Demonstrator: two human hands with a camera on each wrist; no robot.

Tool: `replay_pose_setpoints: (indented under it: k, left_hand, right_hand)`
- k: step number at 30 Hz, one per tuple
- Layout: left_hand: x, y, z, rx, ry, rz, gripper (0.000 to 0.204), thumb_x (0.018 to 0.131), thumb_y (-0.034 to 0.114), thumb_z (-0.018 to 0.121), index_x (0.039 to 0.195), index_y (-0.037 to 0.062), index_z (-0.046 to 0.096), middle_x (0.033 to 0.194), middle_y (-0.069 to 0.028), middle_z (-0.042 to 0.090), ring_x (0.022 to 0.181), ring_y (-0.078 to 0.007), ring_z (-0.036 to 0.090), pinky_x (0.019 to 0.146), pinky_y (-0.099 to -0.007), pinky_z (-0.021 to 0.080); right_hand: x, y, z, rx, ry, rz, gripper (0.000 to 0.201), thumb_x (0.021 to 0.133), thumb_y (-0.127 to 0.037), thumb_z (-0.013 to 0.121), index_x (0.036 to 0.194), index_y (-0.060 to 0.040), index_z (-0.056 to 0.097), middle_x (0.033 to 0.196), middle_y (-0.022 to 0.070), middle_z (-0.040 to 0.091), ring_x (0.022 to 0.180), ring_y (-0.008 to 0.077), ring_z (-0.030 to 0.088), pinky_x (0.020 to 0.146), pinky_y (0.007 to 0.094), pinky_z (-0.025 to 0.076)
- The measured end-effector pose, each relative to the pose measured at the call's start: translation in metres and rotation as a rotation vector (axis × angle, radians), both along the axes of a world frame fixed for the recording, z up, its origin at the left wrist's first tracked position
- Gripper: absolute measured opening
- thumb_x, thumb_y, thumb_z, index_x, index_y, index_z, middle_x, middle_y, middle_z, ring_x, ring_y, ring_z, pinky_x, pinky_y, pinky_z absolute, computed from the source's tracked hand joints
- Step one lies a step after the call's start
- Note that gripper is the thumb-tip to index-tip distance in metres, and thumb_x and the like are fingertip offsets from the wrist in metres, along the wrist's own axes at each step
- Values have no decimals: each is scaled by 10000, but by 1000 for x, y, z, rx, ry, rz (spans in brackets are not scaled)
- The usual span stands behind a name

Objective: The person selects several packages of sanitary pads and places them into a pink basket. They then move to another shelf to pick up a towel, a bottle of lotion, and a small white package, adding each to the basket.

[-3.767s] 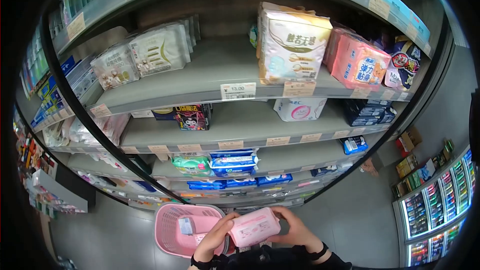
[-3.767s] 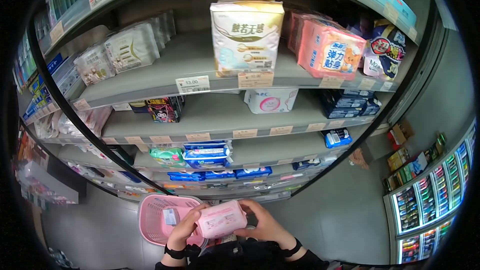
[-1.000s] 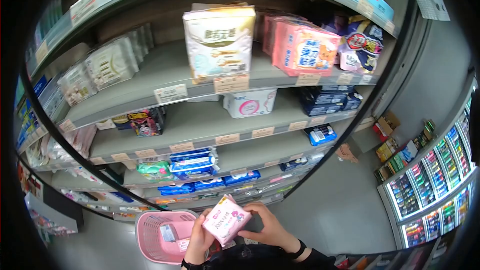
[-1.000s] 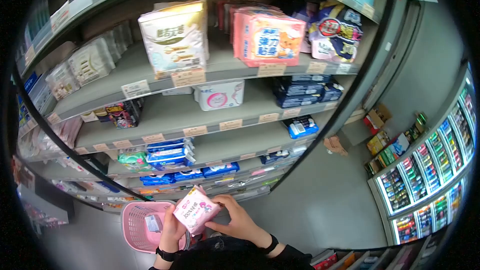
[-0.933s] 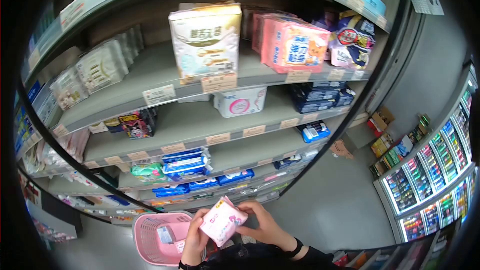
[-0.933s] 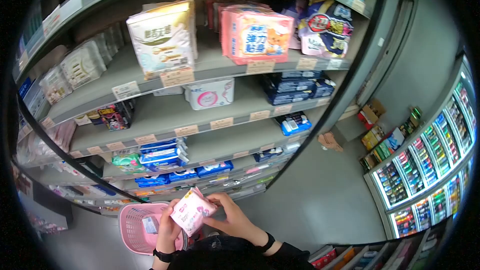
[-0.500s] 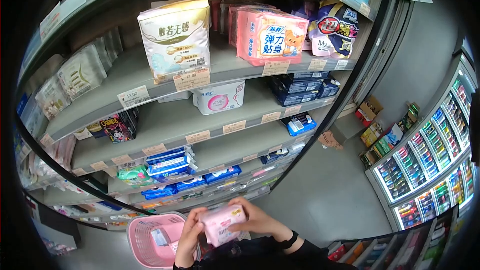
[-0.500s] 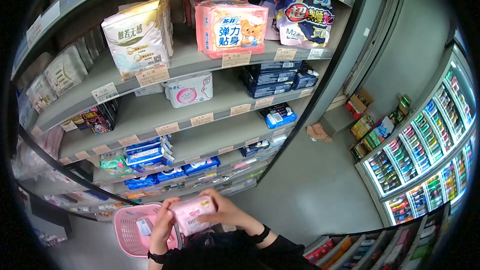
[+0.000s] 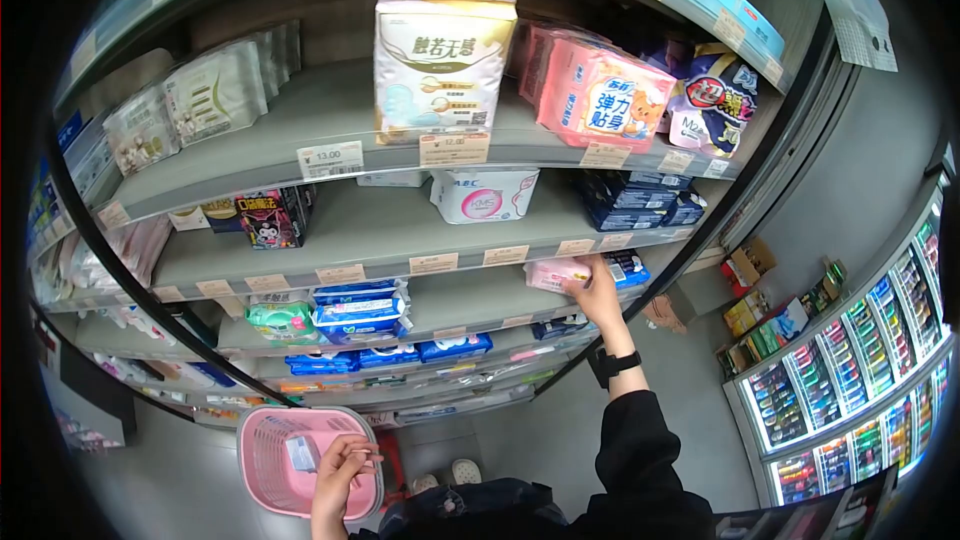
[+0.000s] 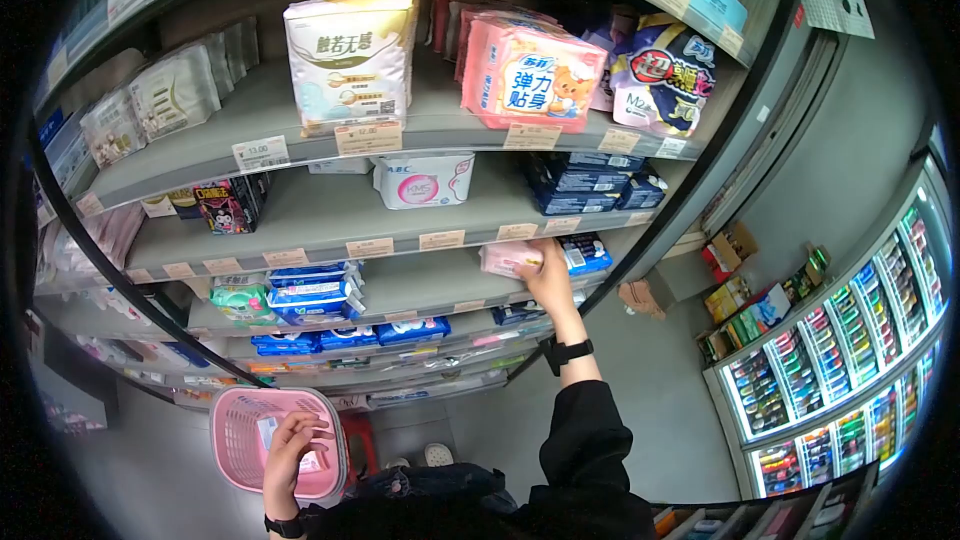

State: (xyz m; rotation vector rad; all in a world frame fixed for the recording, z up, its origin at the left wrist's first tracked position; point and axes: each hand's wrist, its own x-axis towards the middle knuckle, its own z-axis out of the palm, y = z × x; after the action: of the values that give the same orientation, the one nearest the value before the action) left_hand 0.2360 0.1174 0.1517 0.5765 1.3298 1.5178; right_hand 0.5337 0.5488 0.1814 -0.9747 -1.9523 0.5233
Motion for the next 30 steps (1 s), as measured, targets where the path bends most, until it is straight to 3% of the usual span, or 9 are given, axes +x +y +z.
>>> replay_pose_setpoints:
  k: [1, 5, 8, 11, 13, 17, 20, 27, 30]
  left_hand:
    - [-1, -5, -2, 1, -3, 10, 232, 931, 60, 515, 1151, -5, 552, 1076, -134, 651, 948, -219, 665, 724, -271, 526]
    - [-3, -23, -4, -32, -20, 105, 212, 935, 72, 514, 1132, 9, 559, 1045, -115, 659, 929, -196, 667, 690, -241, 504]
    - [-2, -32, -2, -41, -15, 164, 207, 938, 82, 513, 1126, 11, 563, 1043, -111, 660, 907, -188, 663, 719, -254, 499]
    - [0, -38, -3, -47, -24, 193, 206, 937, 74, 511, 1125, 8, 562, 1041, -112, 659, 908, -188, 661, 727, -256, 497]
    - [1, -43, -3, -43, -30, 211, 208, 936, 71, 509, 1127, 5, 561, 1040, -112, 658, 905, -188, 661, 729, -256, 497]
    - [2, -54, -5, -52, -41, 263, 213, 933, 61, 504, 1130, 1, 560, 1039, -111, 656, 901, -187, 659, 729, -257, 495]
    - [0, -62, -8, -82, -34, 284, 224, 933, 62, 503, 1140, 0, 561, 1037, -108, 655, 899, -185, 658, 729, -257, 494]
    - [-12, -73, -19, -127, -28, 323, 232, 942, 85, 511, 1152, 6, 572, 1016, -93, 649, 887, -173, 654, 727, -253, 492]
    - [-31, -82, -33, -173, 59, 393, 223, 957, 206, 551, 1109, 44, 575, 1003, -84, 645, 870, -180, 657, 715, -264, 503]
  right_hand:
    - [-4, 3, 0, 44, -59, -50, 553, 683, 32, 733, 1192, 11, 518, 1122, 223, 559, 1026, 373, 566, 887, 410, 478]
    - [-23, -4, 9, 329, -380, -321, 600, 694, -90, 751, 1235, 18, 516, 1229, 276, 503, 1099, 462, 496, 902, 488, 463]
    - [-53, -12, 9, 267, -342, -401, 716, 664, -378, 778, 1213, 23, 552, 1272, 282, 480, 1089, 513, 463, 914, 540, 439]
    - [-61, 7, -2, 299, -325, -437, 584, 708, -350, 760, 1155, -11, 598, 1187, 238, 584, 1090, 455, 523, 964, 525, 404]
    - [-55, 32, -9, 276, -430, -317, 586, 709, -378, 757, 1161, -38, 604, 1119, 201, 633, 1028, 413, 580, 885, 508, 460]
    - [-55, 71, -26, 488, -209, -264, 346, 712, -330, 748, 921, -64, 675, 938, 143, 687, 897, 387, 627, 829, 433, 486]
    - [-51, 72, -23, 463, -348, -175, 261, 737, -257, 718, 878, -42, 674, 851, 145, 675, 846, 374, 631, 761, 443, 490]
    - [-42, 97, -50, 385, -340, -185, 329, 793, -246, 692, 1054, -49, 654, 1064, 171, 666, 1022, 391, 603, 861, 460, 468]
    - [-38, 78, -39, 476, -431, -274, 374, 752, -219, 721, 1066, -31, 641, 1090, 188, 648, 1062, 427, 562, 927, 491, 419]
